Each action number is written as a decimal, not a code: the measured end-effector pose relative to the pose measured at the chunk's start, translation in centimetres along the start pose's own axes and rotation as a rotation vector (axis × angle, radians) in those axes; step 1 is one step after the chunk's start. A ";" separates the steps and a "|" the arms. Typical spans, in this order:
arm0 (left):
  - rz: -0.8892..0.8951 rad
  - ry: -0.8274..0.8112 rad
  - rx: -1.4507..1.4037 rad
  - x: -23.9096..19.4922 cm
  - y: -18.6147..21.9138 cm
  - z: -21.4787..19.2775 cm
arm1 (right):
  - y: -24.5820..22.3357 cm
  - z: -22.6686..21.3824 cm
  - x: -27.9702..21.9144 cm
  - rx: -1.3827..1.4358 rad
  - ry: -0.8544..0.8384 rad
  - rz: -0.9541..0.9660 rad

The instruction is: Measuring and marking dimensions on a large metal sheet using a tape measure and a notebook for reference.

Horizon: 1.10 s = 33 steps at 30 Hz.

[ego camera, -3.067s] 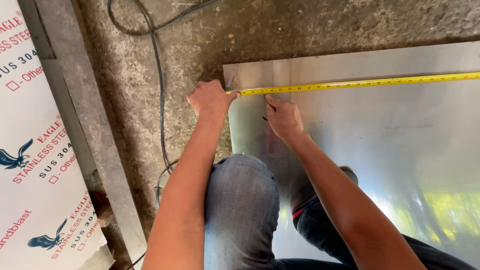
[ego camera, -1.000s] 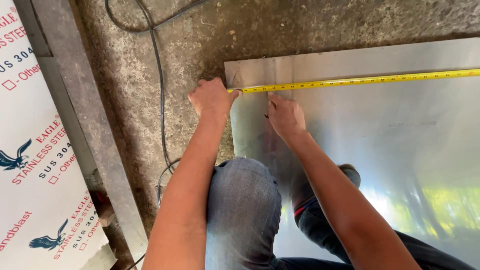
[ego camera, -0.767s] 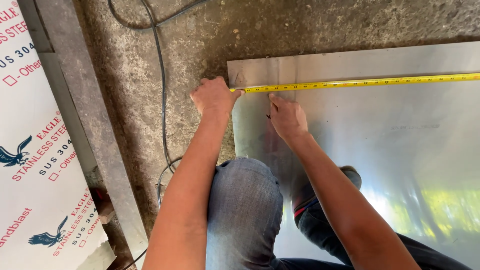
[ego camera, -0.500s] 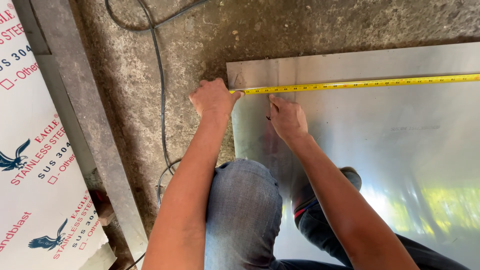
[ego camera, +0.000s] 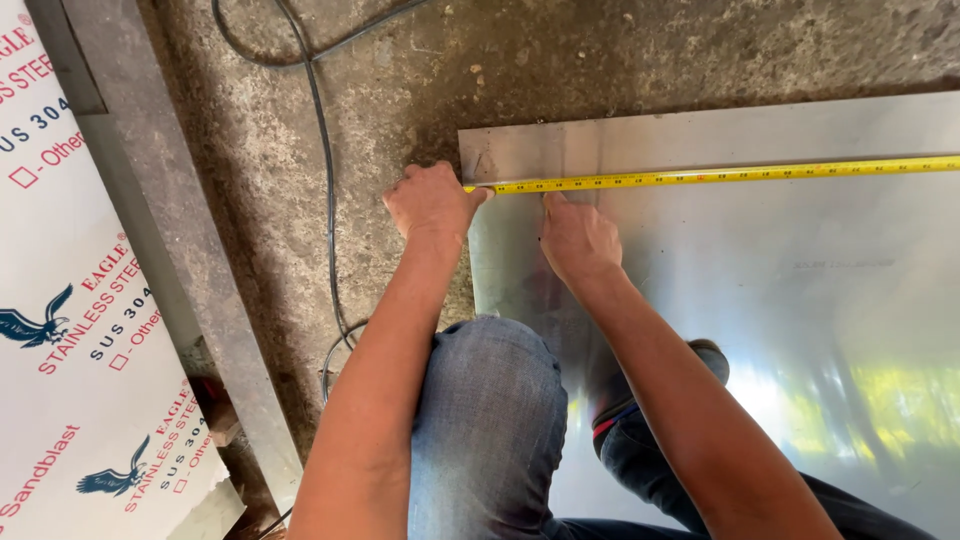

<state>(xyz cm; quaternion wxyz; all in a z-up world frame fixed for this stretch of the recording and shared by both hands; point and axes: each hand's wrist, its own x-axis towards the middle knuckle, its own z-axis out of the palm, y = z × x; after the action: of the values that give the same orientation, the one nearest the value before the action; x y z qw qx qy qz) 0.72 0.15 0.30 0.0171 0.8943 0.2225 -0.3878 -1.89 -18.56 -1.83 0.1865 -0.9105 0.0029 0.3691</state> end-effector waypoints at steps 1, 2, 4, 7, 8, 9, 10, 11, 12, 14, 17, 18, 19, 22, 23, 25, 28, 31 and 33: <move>0.002 -0.002 -0.001 0.0 0.1 0.2 | 0.4 0.1 -0.2 -0.031 -0.031 0.002; 0.004 -0.004 -0.002 -0.1 0.2 0.3 | 0.8 0.3 -0.5 -0.062 -0.062 0.005; 0.021 -0.015 -0.008 -0.4 0.1 0.2 | 1.6 1.5 -2.2 -0.076 -0.095 0.015; 0.020 0.007 -0.022 -0.1 0.1 -0.6 | 2.1 1.9 -2.1 -0.089 -0.114 -0.003; 0.001 0.005 -0.017 -0.1 -0.2 -0.4 | 2.2 2.3 -2.1 -0.084 -0.134 -0.013; 0.005 0.010 -0.016 -0.1 -0.1 -0.6 | 2.3 2.1 -1.8 -0.081 -0.128 -0.012; 0.000 0.006 -0.017 0.0 0.2 -0.6 | 2.6 1.9 -1.4 -0.061 -0.101 -0.020; -0.005 -0.006 -0.012 -0.3 0.3 -0.3 | 2.9 2.1 -1.5 -0.037 -0.081 -0.024; -0.002 -0.008 -0.004 -0.3 0.4 -0.4 | 2.7 1.8 -1.2 -0.029 -0.083 -0.020; -0.007 -0.026 0.011 -0.7 0.5 -0.7 | 2.2 0.9 -1.0 0.079 -0.068 -0.007; -0.047 -0.066 0.020 -1.0 1.4 -2.0 | 4.1 1.6 -1.1 0.194 -0.066 -0.015; -0.041 -0.067 0.024 -1.2 1.6 -1.9 | 7.3 4.1 -0.6 0.196 -0.064 -0.009; -0.032 -0.113 0.074 -1.5 1.4 -2.0 | 9.9 6.5 -0.1 0.085 -0.057 -0.177; 0.009 -0.154 0.093 -4.7 1.4 -2.6 | 16.5 5.0 -2.3 0.064 -0.047 -0.222; 0.031 -0.149 0.068 -6.5 0.9 -2.9 | 17.9 3.5 -3.9 0.164 -0.052 -0.109; 0.106 -0.195 0.056 -9.3 -1.1 -1.0 | 23.2 1.5 -9.2 0.172 -0.029 0.024; 0.218 -0.353 -0.036 -14.1 -3.6 1.2 | 29.3 -2.8 -18.6 0.229 -0.022 0.278; 0.219 -0.523 -0.124 -22.4 -4.2 -1.9 | 32.1 -6.9 -30.4 0.379 0.019 0.464; 0.222 -0.581 -0.110 -27.6 -5.7 -2.0 | 34.4 -5.8 -39.9 0.493 0.105 0.563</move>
<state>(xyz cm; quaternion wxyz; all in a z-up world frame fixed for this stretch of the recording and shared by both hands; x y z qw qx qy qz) -16.84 -4.89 21.83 0.1706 0.7626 0.1300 -0.6103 -31.95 -57.79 17.24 0.2908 -0.8197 0.3512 0.3468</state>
